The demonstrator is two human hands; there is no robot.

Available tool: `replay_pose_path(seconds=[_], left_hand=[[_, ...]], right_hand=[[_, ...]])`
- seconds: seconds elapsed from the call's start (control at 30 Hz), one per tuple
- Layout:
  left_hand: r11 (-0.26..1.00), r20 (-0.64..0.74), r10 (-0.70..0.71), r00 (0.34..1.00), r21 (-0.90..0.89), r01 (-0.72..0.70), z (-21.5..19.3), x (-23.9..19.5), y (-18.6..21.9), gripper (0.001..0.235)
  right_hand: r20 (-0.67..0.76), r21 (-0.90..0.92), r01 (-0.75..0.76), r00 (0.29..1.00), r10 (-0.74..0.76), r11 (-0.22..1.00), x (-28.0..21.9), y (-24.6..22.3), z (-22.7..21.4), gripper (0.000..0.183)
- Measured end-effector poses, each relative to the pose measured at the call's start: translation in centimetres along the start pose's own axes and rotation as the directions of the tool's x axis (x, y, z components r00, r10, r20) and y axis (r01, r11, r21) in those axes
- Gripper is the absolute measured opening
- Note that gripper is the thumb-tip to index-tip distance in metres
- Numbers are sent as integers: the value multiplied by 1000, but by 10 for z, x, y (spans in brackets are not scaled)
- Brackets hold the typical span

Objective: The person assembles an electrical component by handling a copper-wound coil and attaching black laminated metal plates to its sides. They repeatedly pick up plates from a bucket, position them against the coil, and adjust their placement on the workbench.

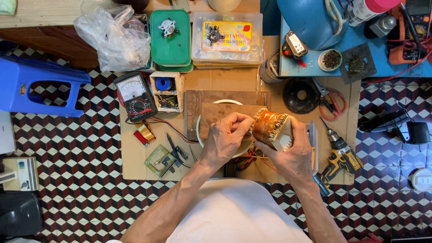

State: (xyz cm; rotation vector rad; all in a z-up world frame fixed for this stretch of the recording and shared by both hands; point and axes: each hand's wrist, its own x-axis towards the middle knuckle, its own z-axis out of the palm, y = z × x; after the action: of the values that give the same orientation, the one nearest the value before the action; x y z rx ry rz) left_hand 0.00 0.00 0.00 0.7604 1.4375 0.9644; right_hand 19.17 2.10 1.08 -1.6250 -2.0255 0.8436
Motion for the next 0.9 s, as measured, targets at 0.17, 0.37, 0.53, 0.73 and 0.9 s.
replay_pose_path(seconds=[0.17, 0.37, 0.53, 0.73, 0.9], left_hand=[[996, -70, 41, 997, 84, -36, 0, -5, -4, 30], [965, -18, -61, 998, -255, 55, 0, 2, -25, 29], [912, 42, -93, 995, -398, 102, -5, 8, -38, 38], [884, 116, -155, 981, -427, 190, -10, 6, -44, 42], [863, 140, -130, 982, -472, 182, -8, 6, -46, 42]], right_hand=[[0, 25, 62, 998, -62, 998, -1, -2, 6, 84], [-25, -13, 127, 992, -127, 992, -2, -7, 8, 86], [-10, 9, 76, 997, -76, 997, 0, -14, 6, 86], [108, 148, -166, 983, 151, 975, -1, -16, 3, 81], [227, 257, -316, 938, 261, 913, 2, -15, 1, 77]])
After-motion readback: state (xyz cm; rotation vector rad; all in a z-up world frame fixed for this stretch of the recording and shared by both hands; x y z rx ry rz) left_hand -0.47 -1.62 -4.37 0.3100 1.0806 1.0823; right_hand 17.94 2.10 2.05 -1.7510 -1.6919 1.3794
